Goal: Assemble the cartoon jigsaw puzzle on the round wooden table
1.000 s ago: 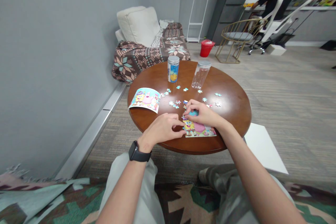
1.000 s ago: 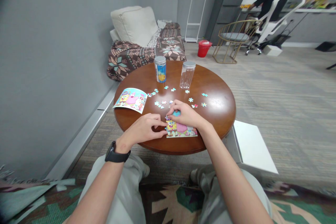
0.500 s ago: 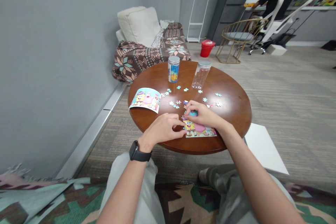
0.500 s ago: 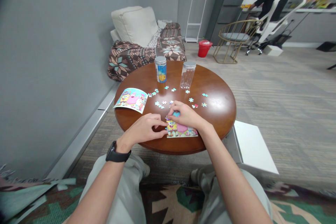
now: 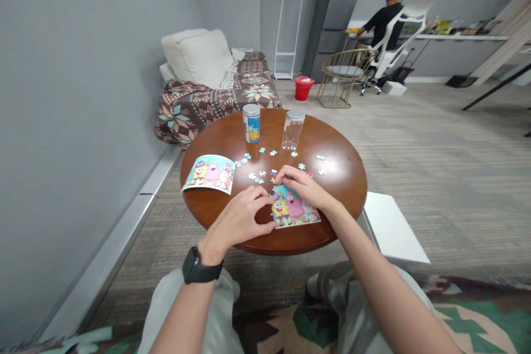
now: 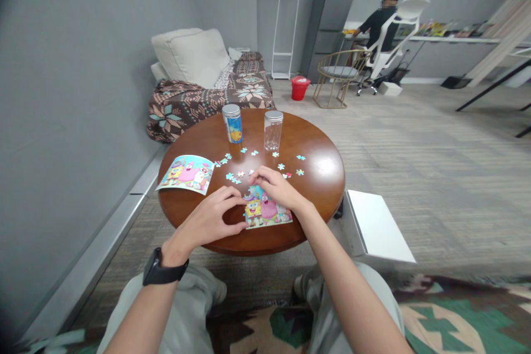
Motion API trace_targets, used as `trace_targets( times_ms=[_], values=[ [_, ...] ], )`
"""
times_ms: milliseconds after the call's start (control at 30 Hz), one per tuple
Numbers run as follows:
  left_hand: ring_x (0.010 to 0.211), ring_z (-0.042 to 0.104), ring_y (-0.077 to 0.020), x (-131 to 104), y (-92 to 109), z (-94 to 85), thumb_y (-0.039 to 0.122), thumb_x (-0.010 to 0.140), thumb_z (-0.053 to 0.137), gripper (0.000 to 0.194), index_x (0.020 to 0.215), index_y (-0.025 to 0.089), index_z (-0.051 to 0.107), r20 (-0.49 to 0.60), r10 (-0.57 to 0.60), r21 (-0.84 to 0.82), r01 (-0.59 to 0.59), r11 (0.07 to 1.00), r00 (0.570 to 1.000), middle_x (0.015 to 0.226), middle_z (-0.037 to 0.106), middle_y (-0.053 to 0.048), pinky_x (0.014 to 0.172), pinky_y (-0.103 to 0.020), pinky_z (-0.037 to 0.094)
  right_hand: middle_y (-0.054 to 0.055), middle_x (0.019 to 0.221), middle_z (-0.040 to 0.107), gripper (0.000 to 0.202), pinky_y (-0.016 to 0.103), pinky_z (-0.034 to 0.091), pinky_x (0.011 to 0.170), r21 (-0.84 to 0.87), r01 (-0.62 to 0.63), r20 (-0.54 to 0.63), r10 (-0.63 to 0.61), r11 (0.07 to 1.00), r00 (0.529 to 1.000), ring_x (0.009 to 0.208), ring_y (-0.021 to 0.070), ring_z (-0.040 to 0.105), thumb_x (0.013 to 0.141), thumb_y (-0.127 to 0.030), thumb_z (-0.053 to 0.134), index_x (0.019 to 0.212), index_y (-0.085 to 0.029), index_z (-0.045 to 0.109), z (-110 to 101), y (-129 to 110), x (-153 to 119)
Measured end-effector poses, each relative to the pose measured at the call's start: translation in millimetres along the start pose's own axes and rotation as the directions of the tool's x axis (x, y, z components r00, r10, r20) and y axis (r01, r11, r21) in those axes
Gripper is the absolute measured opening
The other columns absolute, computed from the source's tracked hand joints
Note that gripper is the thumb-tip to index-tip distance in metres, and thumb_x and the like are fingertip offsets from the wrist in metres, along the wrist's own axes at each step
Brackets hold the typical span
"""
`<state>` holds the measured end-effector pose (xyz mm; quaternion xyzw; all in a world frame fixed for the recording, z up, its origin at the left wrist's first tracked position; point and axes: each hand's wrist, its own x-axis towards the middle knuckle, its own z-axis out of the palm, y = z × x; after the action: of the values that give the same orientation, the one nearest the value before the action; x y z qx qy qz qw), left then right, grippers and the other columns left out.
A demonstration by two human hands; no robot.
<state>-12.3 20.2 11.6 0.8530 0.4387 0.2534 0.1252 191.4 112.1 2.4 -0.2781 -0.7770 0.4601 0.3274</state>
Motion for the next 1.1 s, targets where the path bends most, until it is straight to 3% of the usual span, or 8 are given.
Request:
trace_targets(
  times_ms=[133, 233, 333, 600, 733, 833, 967, 1100],
  values=[
    [0.108, 0.061, -0.0233, -0.4, -1.6, 2.6, 0.031, 0.078, 0.073, 0.033, 0.109, 0.019, 0.068, 0.011, 0.025, 0.024, -0.025, 0.999, 1.0, 0.118, 0.065, -0.008, 0.096, -0.039, 0.05, 0.002, 0.079, 0.058, 0.016, 0.03, 0.042, 0.069, 0.239, -0.094, -0.152, 0.133, 0.966, 0.979, 0.072, 0.0163, 0.053, 0.076, -0.027, 0.049, 0.085, -0.021, 0.061, -5.5, 1.4, 3.4],
    [0.11, 0.062, -0.0236, -0.7, -2.5, 3.6, 0.031, 0.08, 0.072, 0.028, 0.105, 0.02, 0.07, 0.03, 0.027, 0.036, -0.028, 0.999, 0.999, 0.122, 0.066, -0.008, 0.096, -0.04, 0.05, 0.0, 0.071, 0.052, 0.018, 0.028, 0.037, 0.059, 0.344, -0.051, -0.357, 0.181, 0.937, 0.917, 0.061, 0.0146, 0.046, 0.068, -0.025, 0.046, 0.081, -0.022, 0.058, -15.0, 6.3, 3.8],
    [0.111, 0.063, -0.0233, -0.6, -2.7, 4.1, 0.03, 0.08, 0.071, 0.026, 0.104, 0.022, 0.071, 0.037, 0.025, 0.051, -0.027, 0.998, 0.999, 0.123, 0.067, -0.007, 0.095, -0.039, 0.051, -0.001, 0.067, 0.048, 0.018, 0.028, 0.035, 0.056, 0.3, -0.033, -0.495, 0.185, 0.953, 0.849, 0.058, 0.0142, 0.043, 0.063, -0.024, 0.045, 0.077, -0.022, 0.056, -25.7, 11.9, 0.1],
    [0.115, 0.062, -0.0245, 1.6, 1.4, 4.1, 0.029, 0.083, 0.067, 0.032, 0.114, 0.022, 0.069, 0.047, 0.071, 0.119, -0.076, 0.99, 0.996, 0.127, 0.066, -0.007, 0.097, -0.04, 0.051, 0.001, 0.072, 0.057, 0.019, 0.031, 0.042, 0.064, -0.009, -0.174, -0.661, 0.125, 0.985, 0.74, 0.065, 0.0165, 0.051, 0.063, -0.023, 0.045, 0.078, -0.021, 0.057, -59.8, 25.9, -24.6],
    [0.108, 0.065, -0.0256, 3.3, -0.4, 3.8, 0.032, 0.088, 0.06, 0.026, 0.109, 0.019, 0.07, -0.125, -0.042, 0.225, 0.07, 0.972, 0.991, 0.118, 0.07, -0.009, 0.097, -0.044, 0.05, 0.002, 0.075, 0.06, 0.026, 0.032, 0.043, 0.069, -0.045, -0.246, -0.679, 0.151, 0.968, 0.718, 0.07, 0.0176, 0.054, 0.059, -0.021, 0.044, 0.079, -0.02, 0.06, -74.3, 37.1, -34.0],
    [0.106, 0.065, -0.0258, 3.6, -7.2, 6.4, 0.026, 0.092, 0.05, 0.026, 0.106, 0.016, 0.069, -0.294, -0.184, 0.274, 0.267, 0.924, 0.938, 0.114, 0.071, -0.011, 0.101, -0.047, 0.048, 0.002, 0.076, 0.062, 0.029, 0.033, 0.043, 0.074, -0.07, -0.286, -0.697, 0.158, 0.956, 0.7, 0.073, 0.0175, 0.055, 0.058, -0.019, 0.042, 0.08, -0.019, 0.061, -81.9, 44.8, -37.6],
    [0.112, 0.064, -0.0274, 1.7, -16.9, 12.9, 0.027, 0.09, 0.051, 0.029, 0.11, 0.015, 0.068, -0.258, -0.229, 0.31, 0.305, 0.9, 0.939, 0.123, 0.068, -0.013, 0.104, -0.047, 0.047, 0.003, 0.079, 0.065, 0.027, 0.032, 0.045, 0.077, -0.129, -0.352, -0.669, 0.181, 0.927, 0.721, 0.076, 0.0177, 0.059, 0.063, -0.014, 0.042, 0.081, -0.018, 0.062, -82.9, 46.3, -39.2],
    [0.117, 0.061, -0.0286, 2.3, -20.6, 16.5, 0.031, 0.091, 0.052, 0.032, 0.115, 0.014, 0.066, -0.202, -0.246, 0.338, 0.303, 0.891, 0.948, 0.129, 0.065, -0.013, 0.105, -0.047, 0.046, 0.004, 0.086, 0.067, 0.027, 0.031, 0.047, 0.079, -0.328, -0.304, -0.511, 0.103, 0.894, 0.854, 0.081, 0.0167, 0.06, 0.074, -0.008, 0.045, 0.087, -0.018, 0.066, -58.9, 30.8, -32.4]
  ],
)
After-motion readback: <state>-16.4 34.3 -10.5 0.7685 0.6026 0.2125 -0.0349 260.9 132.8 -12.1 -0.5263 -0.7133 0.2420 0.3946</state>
